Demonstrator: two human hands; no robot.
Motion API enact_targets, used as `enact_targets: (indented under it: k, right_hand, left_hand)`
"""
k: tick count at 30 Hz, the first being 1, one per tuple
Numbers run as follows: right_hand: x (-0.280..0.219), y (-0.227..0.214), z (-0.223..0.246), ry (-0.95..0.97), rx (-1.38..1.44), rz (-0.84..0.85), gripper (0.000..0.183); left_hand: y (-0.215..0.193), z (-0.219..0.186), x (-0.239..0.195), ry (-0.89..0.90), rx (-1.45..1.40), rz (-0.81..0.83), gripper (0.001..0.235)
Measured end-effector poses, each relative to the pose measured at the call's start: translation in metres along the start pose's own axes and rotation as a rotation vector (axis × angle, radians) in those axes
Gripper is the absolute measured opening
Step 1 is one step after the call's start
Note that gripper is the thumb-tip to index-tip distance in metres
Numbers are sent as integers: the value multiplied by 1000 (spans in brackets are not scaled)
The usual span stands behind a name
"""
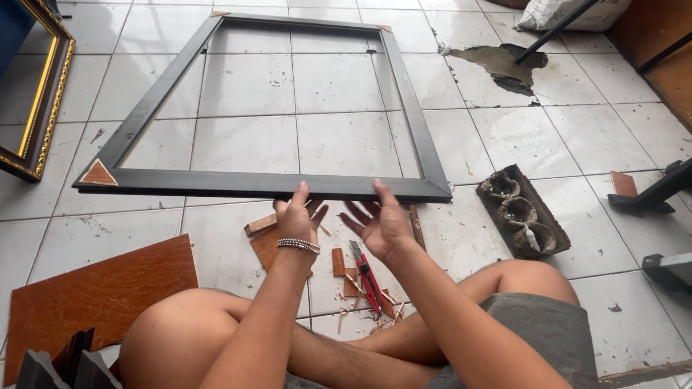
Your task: Assembling a picture frame by gluing triangular corner reinforcements and trimming them with a utility knife.
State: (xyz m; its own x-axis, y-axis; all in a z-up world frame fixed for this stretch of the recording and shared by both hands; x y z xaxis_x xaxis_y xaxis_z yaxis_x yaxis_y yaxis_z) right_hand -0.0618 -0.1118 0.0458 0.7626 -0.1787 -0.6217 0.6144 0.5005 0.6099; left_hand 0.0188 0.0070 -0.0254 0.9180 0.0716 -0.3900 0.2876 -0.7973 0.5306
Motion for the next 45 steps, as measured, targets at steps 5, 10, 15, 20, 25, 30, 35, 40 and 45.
enact_targets:
  k: [5,10,15,20,25,30,35,40,45]
  right_hand:
    - [22,-72,28,-244,80,-280,44]
    - [8,-72,24,-287,-141,-325,34]
    - [13,-61,1,-138,-289,-245,33]
    - [48,-48,-13,118,-487,-130,38]
    - [111,-50,-28,265,-504,-67,31]
    - [122,-51,-33,291,-700,-110,47]
    - [93,-75,-22,38,-1311,-178,45]
    - [-2,-70,-19,-173,-2208,-201,55]
    - [11,-114,-22,-90,-2016,-197,36]
  left_hand:
    - [-20,-25,6,-13,123,-119,50]
    - [-28,-20,31,-78,119,-105,52]
    - [-21,-43,44,-26,202,43,62]
    - [8,-22,11,-209,281,239,83]
    - [3,4,5,-319,399,269,67]
    - [-20,9,24,-309,382,66,55]
    - [-17,0,12,-210,523,18,45]
    - [4,-2,-14,-78,782,163,36]
    - [9,20,-42,87,1335,564,36]
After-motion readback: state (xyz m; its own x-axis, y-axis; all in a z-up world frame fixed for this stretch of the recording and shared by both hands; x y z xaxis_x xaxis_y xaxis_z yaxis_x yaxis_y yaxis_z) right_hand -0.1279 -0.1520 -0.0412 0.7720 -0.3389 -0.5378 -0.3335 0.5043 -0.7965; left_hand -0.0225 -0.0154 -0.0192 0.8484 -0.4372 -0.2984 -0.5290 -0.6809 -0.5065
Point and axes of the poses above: each hand's wrist, its own x-axis towards the middle knuckle, its own y-axis out of the palm, z = x × y, the point moved 4 cm from there along x, towards the middle knuckle, and after that the axes turned 9 degrees about y, right-handed, at the moved point
